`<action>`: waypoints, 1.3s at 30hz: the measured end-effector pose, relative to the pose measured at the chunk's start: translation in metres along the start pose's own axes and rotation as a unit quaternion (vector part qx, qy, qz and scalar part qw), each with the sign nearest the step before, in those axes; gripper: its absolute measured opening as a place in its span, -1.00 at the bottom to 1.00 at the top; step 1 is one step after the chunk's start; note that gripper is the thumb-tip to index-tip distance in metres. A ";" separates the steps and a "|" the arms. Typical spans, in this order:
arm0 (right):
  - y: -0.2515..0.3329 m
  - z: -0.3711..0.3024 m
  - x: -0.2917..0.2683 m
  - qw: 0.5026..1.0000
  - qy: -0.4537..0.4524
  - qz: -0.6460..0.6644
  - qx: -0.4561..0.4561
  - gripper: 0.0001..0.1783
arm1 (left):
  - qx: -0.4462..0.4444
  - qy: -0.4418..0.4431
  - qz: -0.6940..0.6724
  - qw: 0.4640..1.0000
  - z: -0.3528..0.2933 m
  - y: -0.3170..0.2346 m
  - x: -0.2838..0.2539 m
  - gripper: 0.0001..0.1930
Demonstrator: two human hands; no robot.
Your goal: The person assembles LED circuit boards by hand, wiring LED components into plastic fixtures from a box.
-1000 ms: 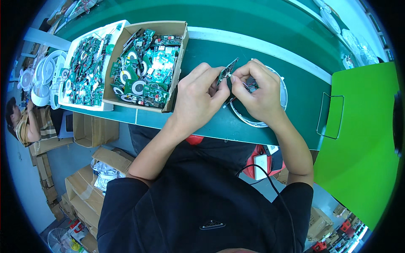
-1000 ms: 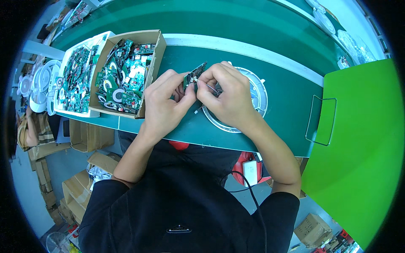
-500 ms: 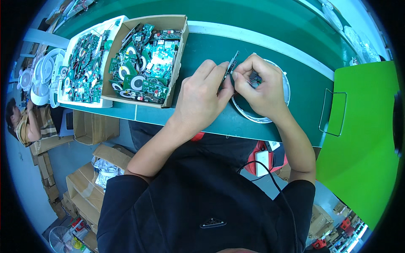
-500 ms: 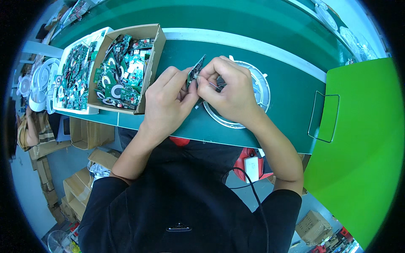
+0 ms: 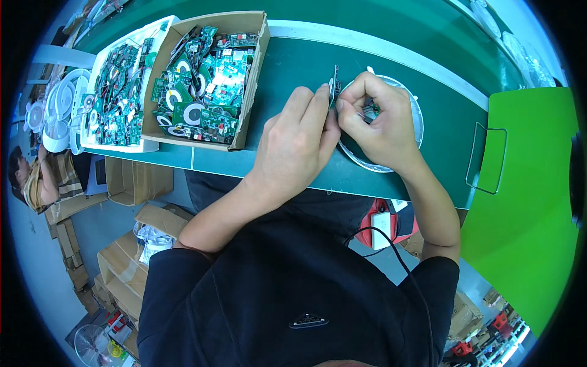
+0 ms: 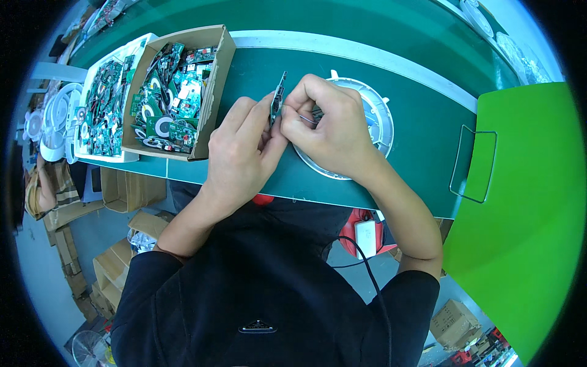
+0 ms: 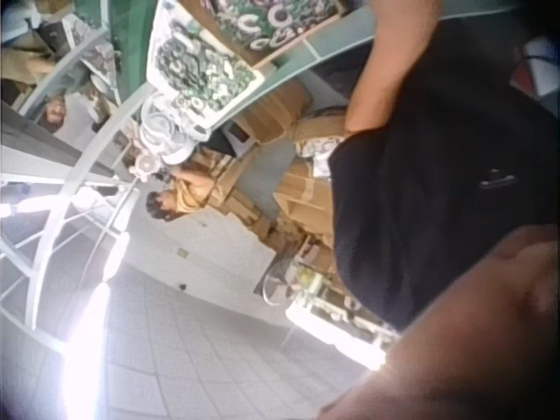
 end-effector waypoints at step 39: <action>0.003 0.010 -0.019 0.990 0.034 -0.056 -0.125 -0.74 | 0.045 0.020 -0.056 0.997 0.011 0.022 -0.007 -0.78</action>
Point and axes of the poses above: each hand's wrist, its own z-axis towards the middle knuckle, its own x-axis out of the palm, y = z × x, the point moved 2 cm from there along z, towards the middle knuckle, and after that the axes turned 6 degrees about -z, right-handed, at the moved point
